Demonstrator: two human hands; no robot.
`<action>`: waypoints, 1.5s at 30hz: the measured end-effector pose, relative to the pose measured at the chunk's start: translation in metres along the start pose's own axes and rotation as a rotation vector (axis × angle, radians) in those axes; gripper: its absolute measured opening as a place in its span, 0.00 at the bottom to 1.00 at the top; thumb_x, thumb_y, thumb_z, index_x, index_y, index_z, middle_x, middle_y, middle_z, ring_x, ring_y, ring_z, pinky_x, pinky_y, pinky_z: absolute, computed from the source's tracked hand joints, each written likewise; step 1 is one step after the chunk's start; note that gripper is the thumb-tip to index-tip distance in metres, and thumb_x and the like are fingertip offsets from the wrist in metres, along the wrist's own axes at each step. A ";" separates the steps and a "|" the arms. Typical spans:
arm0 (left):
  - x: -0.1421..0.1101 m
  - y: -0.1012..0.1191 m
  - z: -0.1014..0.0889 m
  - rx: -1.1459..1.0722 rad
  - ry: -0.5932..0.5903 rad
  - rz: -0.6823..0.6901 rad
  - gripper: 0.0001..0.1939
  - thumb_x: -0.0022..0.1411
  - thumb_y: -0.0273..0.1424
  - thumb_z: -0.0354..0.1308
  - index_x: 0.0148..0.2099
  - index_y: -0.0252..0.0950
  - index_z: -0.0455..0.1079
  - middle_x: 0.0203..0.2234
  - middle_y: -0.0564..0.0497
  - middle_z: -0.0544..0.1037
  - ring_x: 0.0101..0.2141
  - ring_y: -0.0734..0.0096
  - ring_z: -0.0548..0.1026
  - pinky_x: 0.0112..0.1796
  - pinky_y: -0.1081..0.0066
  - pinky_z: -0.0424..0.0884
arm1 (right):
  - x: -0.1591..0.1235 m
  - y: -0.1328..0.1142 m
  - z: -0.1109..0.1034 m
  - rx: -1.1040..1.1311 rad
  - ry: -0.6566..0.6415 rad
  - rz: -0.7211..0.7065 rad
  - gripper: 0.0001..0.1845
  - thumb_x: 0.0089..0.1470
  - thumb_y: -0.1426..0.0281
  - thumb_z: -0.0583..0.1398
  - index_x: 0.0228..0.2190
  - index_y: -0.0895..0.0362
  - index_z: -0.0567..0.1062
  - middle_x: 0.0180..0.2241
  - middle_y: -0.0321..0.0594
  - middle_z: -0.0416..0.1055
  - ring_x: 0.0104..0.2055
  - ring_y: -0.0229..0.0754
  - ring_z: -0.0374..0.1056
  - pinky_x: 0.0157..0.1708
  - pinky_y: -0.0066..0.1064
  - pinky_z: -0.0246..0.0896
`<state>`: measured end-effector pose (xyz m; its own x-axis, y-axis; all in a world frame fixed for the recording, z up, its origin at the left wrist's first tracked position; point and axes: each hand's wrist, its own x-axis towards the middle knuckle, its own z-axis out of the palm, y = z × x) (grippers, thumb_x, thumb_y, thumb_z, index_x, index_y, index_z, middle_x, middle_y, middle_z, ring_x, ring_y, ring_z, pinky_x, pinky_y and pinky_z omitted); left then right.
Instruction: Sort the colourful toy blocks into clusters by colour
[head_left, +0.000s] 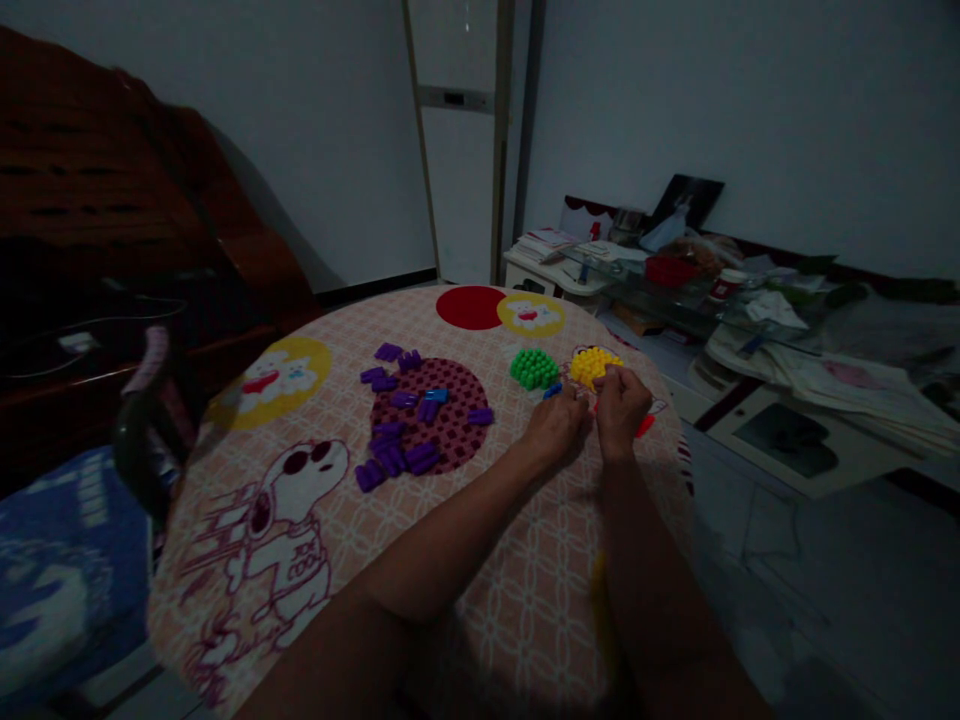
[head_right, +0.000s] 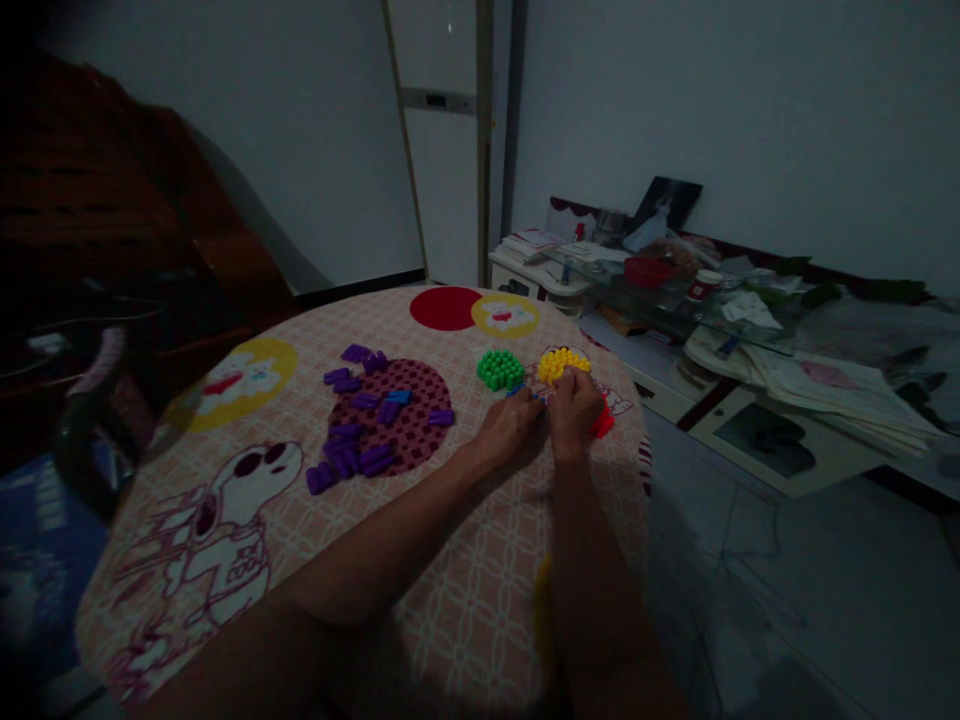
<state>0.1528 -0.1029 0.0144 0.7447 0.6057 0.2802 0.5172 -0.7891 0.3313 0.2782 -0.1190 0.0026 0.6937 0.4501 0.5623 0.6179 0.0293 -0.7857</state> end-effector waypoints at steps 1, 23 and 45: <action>0.000 0.000 0.002 -0.001 0.013 0.007 0.17 0.71 0.32 0.44 0.48 0.31 0.73 0.43 0.39 0.76 0.40 0.62 0.77 0.39 0.66 0.73 | 0.000 0.000 0.000 -0.001 0.000 0.001 0.20 0.60 0.59 0.50 0.23 0.54 0.73 0.25 0.40 0.75 0.30 0.44 0.70 0.36 0.34 0.62; -0.038 -0.158 -0.118 0.222 -0.118 -0.607 0.20 0.57 0.33 0.63 0.52 0.33 0.76 0.49 0.39 0.80 0.48 0.53 0.77 0.46 0.65 0.71 | -0.001 -0.004 0.002 0.001 -0.003 0.057 0.19 0.58 0.59 0.52 0.25 0.55 0.75 0.25 0.42 0.77 0.29 0.45 0.71 0.34 0.34 0.63; -0.044 -0.176 -0.106 0.050 -0.232 -0.529 0.10 0.52 0.31 0.63 0.38 0.35 0.79 0.32 0.48 0.83 0.33 0.65 0.77 0.32 0.74 0.67 | -0.002 0.004 0.007 -0.004 -0.029 0.007 0.20 0.59 0.58 0.51 0.25 0.56 0.75 0.24 0.41 0.77 0.28 0.44 0.71 0.34 0.34 0.64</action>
<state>-0.0158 0.0199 0.0391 0.4494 0.8855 -0.1181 0.8594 -0.3924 0.3278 0.2770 -0.1136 -0.0037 0.6873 0.4757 0.5490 0.6143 0.0226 -0.7887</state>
